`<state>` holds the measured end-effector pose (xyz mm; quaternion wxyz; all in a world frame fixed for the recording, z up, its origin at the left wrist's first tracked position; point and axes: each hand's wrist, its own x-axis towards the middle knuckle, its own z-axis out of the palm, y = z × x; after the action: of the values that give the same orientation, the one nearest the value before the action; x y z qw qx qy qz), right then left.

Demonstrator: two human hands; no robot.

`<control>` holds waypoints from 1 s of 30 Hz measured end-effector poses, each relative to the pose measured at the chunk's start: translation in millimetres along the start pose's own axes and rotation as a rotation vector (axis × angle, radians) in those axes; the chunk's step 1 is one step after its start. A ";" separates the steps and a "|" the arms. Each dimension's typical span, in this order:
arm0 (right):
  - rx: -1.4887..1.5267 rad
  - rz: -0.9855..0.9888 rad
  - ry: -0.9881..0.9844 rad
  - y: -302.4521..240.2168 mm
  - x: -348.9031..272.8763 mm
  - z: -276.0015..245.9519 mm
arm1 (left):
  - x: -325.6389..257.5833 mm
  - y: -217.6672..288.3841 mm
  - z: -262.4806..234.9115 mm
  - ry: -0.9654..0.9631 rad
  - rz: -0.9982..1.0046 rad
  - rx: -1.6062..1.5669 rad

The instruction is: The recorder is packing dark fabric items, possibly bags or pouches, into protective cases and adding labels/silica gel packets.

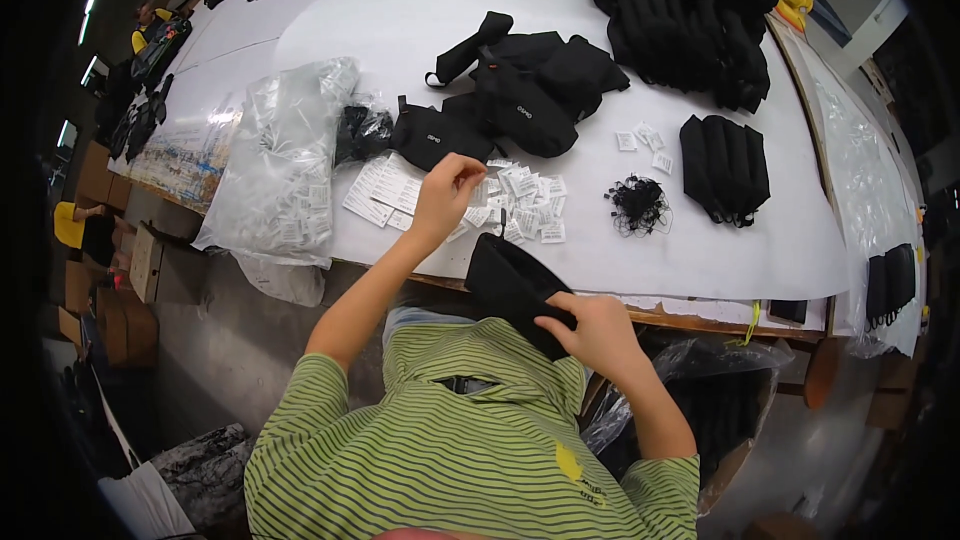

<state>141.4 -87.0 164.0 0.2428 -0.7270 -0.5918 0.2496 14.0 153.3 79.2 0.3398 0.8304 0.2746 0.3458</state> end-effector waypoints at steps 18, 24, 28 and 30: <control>-0.241 -0.379 0.332 -19.1 48.0 -0.9 | -19.2 100.1 -40.9 -0.088 0.357 -0.055; -0.319 -0.402 0.335 -19.9 49.3 -2.2 | -21.2 107.7 -50.4 -0.171 0.338 -0.100; -0.348 -0.425 0.322 -20.1 48.5 -3.4 | -18.9 108.0 -53.2 -0.111 0.158 -0.310; -0.346 -0.418 0.323 -21.0 48.3 -3.9 | -17.4 104.0 -53.6 -0.078 0.257 -0.254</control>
<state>136.9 -36.0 176.9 0.2524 -0.6504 -0.7159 -0.0291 -14.4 97.1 179.4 0.4052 0.8219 0.1071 0.3858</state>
